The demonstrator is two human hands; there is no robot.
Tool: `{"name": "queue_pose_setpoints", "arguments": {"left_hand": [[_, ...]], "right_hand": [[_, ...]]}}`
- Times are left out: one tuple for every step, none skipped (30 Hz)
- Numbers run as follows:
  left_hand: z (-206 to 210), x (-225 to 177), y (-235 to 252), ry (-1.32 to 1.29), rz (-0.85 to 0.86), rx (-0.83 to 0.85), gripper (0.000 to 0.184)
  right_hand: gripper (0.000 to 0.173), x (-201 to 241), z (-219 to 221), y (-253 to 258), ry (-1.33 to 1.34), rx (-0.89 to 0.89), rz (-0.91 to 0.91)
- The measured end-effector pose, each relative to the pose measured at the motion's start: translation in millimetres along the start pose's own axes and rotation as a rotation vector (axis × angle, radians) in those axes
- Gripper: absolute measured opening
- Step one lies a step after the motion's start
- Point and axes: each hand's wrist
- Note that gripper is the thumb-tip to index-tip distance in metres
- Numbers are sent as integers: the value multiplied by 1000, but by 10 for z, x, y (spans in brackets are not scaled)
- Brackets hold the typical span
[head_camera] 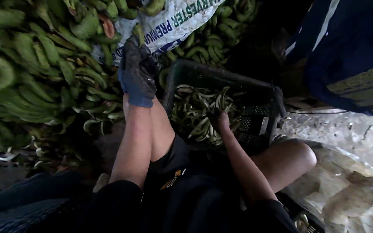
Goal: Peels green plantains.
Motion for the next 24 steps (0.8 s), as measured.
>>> {"name": "queue_pose_setpoints", "arguments": {"left_hand": [[-54, -25, 57, -78, 8, -31, 31], [-105, -55, 115, -139, 15, -64, 30], [-171, -80, 168, -178, 20, -98, 29], [-239, -101, 213, -193, 19, -139, 29], [-294, -125, 256, -192, 1, -168, 30], [-344, -147, 304, -185, -29, -190, 31], [-375, -163, 346, -173, -56, -208, 33], [-395, -163, 374, -158, -72, -217, 35], [-402, -148, 392, -140, -80, -221, 35], [-400, -121, 414, -130, -81, -220, 35], [-396, -91, 450, -113, -82, -194, 34], [-381, -68, 489, -106, -89, -170, 33], [-365, -49, 522, -93, -94, -155, 32], [-343, -24, 549, -81, -96, -153, 30], [-328, -7, 558, -58, -102, -159, 28], [-323, -6, 550, -29, -118, -165, 26], [-329, -2, 545, -8, -127, -163, 25], [-345, 4, 554, 3, -139, -152, 24], [-350, 9, 557, 21, -149, -128, 23], [-334, 21, 530, 53, -155, -79, 21], [-286, 30, 454, 118, -154, -15, 19], [-224, 38, 349, 211, -160, 67, 19], [-117, 26, 199, 337, -193, 147, 21], [7, 9, 28, 456, -262, 235, 24]], "right_hand": [[42, 52, 84, 96, -44, 1, -29], [42, 92, 179, 207, -73, -5, -72], [44, 124, 286, 319, -103, -6, -112], [48, 151, 405, 429, -146, -5, -140], [50, 185, 528, 540, -197, 12, -137], [53, 223, 641, 639, -250, 26, -125], [56, 268, 716, 715, -291, 55, -102], [57, 289, 775, 769, -314, 78, -84], [56, 284, 833, 810, -338, 81, -73], [56, 259, 896, 864, -359, 74, -66], [56, 267, 913, 915, -369, 78, -57], [56, 294, 889, 949, -384, 97, -58], [57, 319, 848, 973, -394, 124, -57], [58, 321, 798, 987, -385, 150, -44], [59, 311, 725, 972, -360, 177, -15], [57, 299, 631, 924, -305, 207, 15], [51, 286, 533, 859, -231, 221, 35], [48, 256, 454, 797, -141, 213, 71], [47, 225, 371, 708, -53, 182, 106], [45, 197, 270, 578, 38, 136, 134], [43, 181, 160, 424, 134, 83, 134], [42, 196, 51, 269, 231, 40, 118], [42, 245, -48, 121, 312, 5, 98], [43, 324, -131, -20, 380, -32, 67]]}}
Point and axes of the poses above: each hand's wrist, its own y-axis towards the middle knuckle, its own z-axis out of the palm, x = y × z, and after that the axes turned 11 degrees about -x, right-handed
